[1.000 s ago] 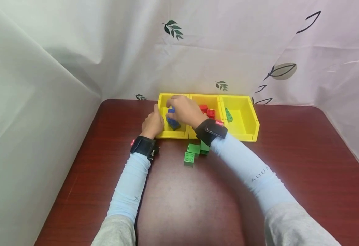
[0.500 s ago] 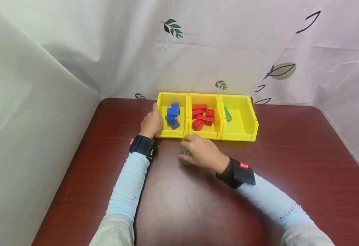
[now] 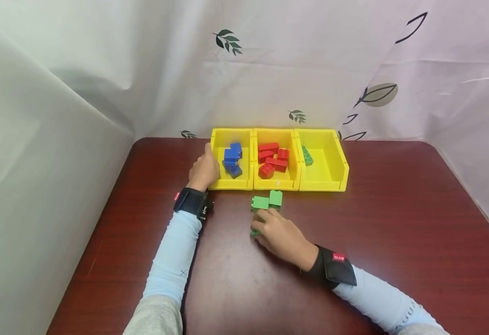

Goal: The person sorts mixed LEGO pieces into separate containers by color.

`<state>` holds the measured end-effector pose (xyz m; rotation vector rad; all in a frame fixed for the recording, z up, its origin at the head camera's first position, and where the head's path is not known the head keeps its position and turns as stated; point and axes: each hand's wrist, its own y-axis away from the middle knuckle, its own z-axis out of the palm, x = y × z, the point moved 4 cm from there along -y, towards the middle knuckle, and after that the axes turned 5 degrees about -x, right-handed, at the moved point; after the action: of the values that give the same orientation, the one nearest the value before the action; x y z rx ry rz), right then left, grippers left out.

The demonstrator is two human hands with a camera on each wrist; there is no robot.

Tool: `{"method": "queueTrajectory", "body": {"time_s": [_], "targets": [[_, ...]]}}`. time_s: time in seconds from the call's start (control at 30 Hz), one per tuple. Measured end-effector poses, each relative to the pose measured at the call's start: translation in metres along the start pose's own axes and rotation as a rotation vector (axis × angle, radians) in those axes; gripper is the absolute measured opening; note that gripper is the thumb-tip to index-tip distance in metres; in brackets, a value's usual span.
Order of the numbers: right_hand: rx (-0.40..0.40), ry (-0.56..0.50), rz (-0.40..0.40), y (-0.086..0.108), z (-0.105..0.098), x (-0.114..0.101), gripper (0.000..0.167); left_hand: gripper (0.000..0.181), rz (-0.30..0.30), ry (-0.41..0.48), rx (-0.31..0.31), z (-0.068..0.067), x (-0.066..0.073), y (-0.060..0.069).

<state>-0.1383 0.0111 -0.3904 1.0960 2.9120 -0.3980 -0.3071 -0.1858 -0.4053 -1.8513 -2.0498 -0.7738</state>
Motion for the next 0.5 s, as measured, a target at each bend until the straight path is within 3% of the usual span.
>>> {"method": "queueTrajectory", "body": {"time_s": [0.5], "targets": [[0.004, -0.059, 0.030, 0.012, 0.001, -0.003, 0.018, 0.050, 0.015, -0.004, -0.001, 0.000, -0.001, 0.000]]}}
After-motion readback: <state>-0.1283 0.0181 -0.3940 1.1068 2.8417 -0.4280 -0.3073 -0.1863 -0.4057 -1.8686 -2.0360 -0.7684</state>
